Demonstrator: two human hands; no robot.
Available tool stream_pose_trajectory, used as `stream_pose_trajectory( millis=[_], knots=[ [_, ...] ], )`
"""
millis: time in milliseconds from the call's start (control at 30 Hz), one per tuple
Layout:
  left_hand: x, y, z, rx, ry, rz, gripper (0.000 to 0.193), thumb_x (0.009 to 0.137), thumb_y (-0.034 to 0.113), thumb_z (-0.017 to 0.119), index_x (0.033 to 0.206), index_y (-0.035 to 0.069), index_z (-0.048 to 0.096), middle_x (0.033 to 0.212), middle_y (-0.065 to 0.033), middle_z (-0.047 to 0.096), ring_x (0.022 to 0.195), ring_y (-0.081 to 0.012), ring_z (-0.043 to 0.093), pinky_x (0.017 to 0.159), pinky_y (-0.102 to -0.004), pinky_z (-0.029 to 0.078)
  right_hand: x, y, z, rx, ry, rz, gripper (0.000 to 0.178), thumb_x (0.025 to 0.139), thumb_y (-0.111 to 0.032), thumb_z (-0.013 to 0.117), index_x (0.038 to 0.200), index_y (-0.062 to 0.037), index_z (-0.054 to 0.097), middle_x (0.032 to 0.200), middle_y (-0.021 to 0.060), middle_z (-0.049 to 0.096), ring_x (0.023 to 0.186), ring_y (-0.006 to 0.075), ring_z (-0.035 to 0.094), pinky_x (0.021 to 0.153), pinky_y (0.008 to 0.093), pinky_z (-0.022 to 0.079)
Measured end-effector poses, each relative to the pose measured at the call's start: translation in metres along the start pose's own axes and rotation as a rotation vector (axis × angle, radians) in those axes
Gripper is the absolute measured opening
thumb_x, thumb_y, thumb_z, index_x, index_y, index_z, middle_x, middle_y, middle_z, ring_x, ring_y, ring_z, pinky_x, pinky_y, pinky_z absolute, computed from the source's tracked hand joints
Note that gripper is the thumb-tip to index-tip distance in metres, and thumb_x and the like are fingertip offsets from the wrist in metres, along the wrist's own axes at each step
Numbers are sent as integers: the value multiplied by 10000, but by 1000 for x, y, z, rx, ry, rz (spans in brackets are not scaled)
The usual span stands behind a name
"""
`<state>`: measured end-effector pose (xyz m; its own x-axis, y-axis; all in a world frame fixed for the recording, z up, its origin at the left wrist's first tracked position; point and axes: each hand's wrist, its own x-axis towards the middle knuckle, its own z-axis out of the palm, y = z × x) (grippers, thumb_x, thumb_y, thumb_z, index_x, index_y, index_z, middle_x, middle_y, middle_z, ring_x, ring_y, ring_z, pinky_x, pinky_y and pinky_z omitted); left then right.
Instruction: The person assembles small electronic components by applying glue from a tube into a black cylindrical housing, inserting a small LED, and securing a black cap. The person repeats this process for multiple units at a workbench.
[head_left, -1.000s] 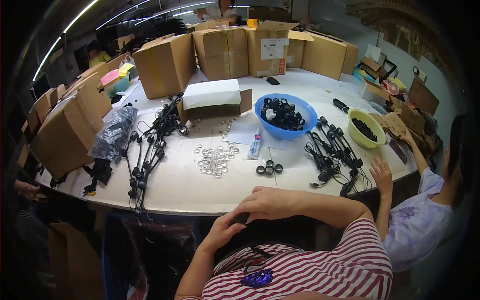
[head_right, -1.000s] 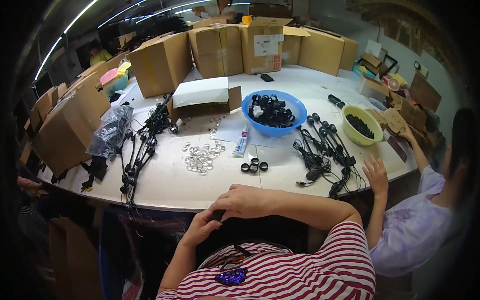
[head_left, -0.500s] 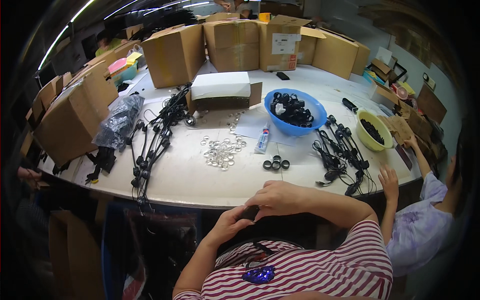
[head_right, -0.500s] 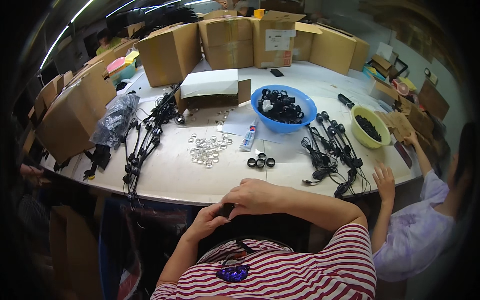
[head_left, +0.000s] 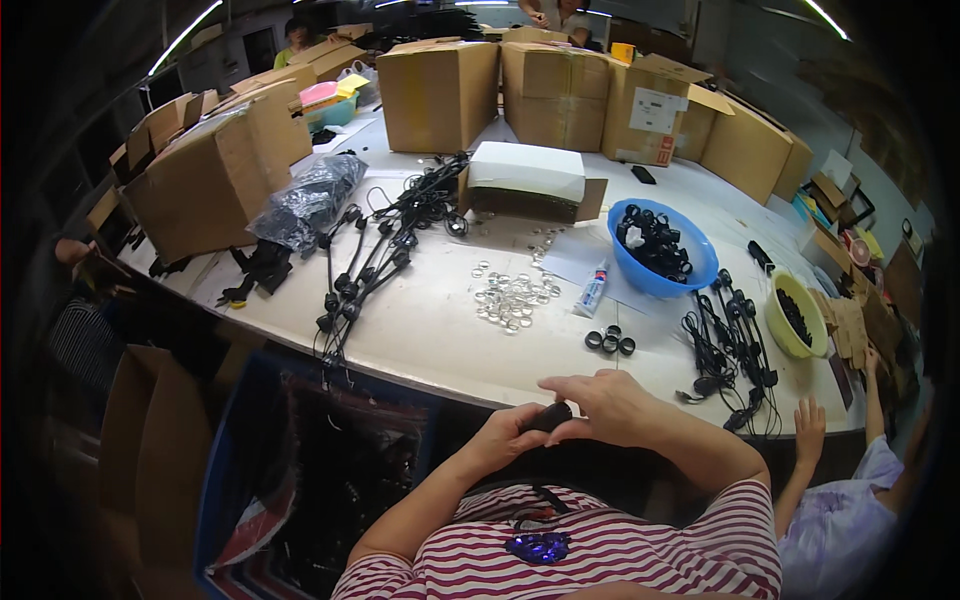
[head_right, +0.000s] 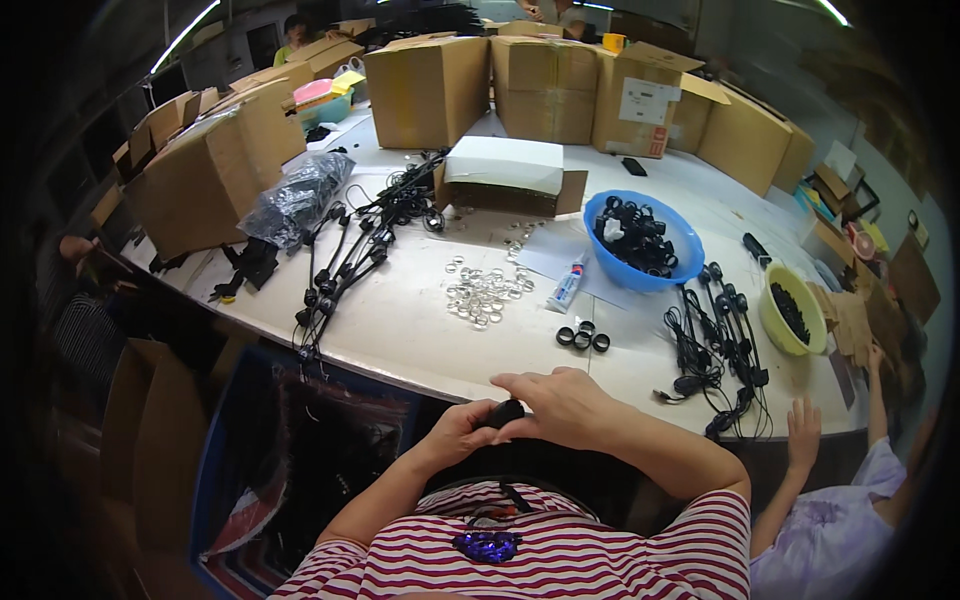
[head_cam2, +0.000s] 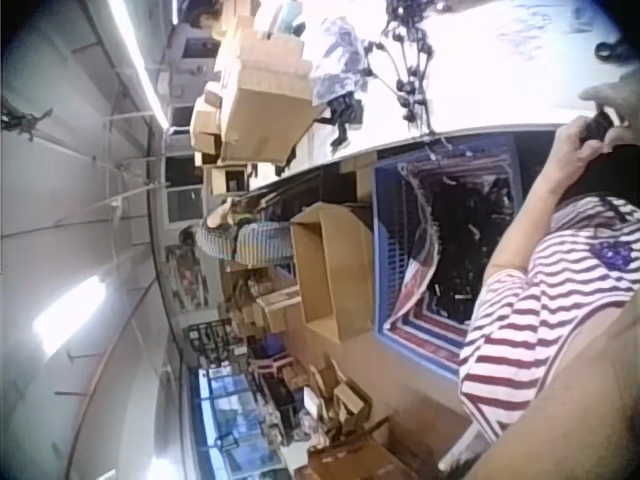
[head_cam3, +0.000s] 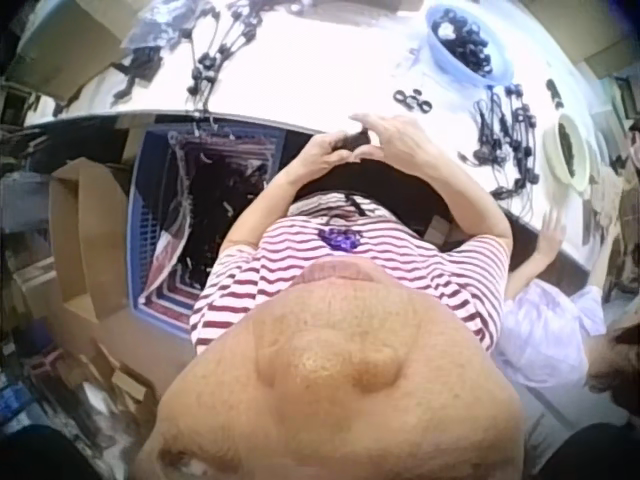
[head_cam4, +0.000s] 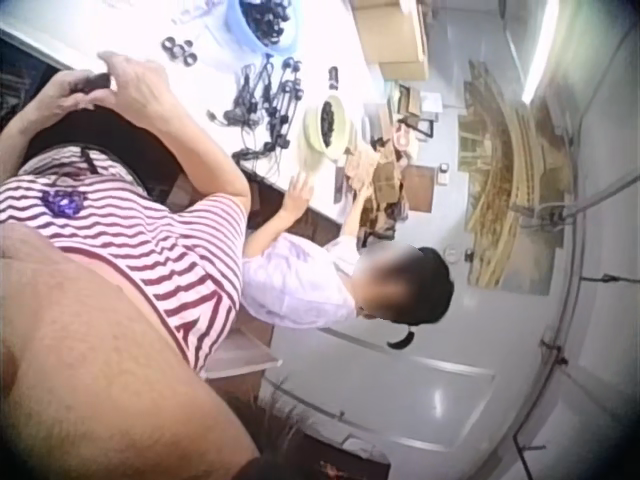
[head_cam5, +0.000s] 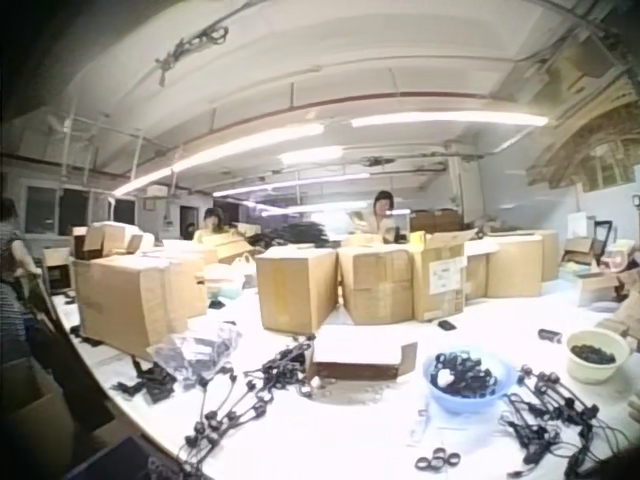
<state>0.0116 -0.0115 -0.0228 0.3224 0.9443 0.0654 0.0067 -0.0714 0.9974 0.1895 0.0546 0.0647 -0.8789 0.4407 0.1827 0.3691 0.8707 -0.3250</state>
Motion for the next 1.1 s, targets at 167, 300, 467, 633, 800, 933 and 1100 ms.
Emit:
stream_pose_trajectory(
  millis=[167, 300, 467, 633, 800, 933, 1100],
  knots=[
    [-2, 5, -3, 13, -66, -100, 220, 792, 54, 607, 1007, 11, 581, 792, 3, 594, 713, -56, 515, 655, -217, 436, 3, -7, -15, -88, -231, 42, 455, 730, -458, 633, 979, -79, 593, 665, 83, 596, 586, 286, 573, 599, 350, 451],
    [-1, -3, -5, -4, 3, -14, 280, 775, 131, 654, 1021, 22, 579, 824, -32, 619, 751, -78, 532, 696, -253, 444, -3, -10, -7, 25, 65, -29, 398, 731, -420, 646, 912, -69, 598, 677, 107, 605, 593, 315, 582, 576, 371, 459],
    [0, 7, -3, 273, 131, 81, 279, 744, 138, 662, 989, 22, 593, 800, -110, 635, 735, -105, 566, 693, -271, 458, 2, -6, -6, -76, -16, 136, 374, 710, -394, 675, 807, -48, 573, 668, 136, 575, 612, 324, 565, 533, 368, 438],
    [-3, 3, 4, 92, 161, 38, 164, 777, 36, 584, 938, 4, 587, 732, 5, 603, 641, -44, 515, 580, -188, 411, -1, -8, -8, -26, -156, 251, 447, 736, -279, 683, 1103, -71, 535, 884, 114, 615, 627, 254, 585, 569, 324, 467],
    [4, 9, 5, 244, 248, -68, 241, 748, 113, 656, 955, 5, 597, 725, -62, 621, 629, -98, 538, 609, -240, 438, -10, -1, 4, 120, 160, 52, 396, 767, -377, 633, 984, -52, 564, 774, 118, 622, 623, 263, 594, 581, 322, 471],
    [5, 6, 18, 230, 289, 92, 150, 755, 55, 620, 889, -7, 592, 671, 21, 546, 573, -43, 438, 512, -194, 359, -3, -6, -10, 39, -120, 310, 428, 771, -379, 625, 1028, -46, 542, 843, 138, 621, 687, 287, 612, 618, 349, 476],
    [4, 5, 19, 134, 248, 34, 126, 804, 66, 578, 907, -6, 583, 701, 27, 557, 599, -31, 451, 533, -177, 363, -12, -2, -6, 88, 8, 201, 341, 809, -346, 589, 948, -38, 541, 761, 134, 615, 710, 314, 605, 628, 364, 466]
  ],
)
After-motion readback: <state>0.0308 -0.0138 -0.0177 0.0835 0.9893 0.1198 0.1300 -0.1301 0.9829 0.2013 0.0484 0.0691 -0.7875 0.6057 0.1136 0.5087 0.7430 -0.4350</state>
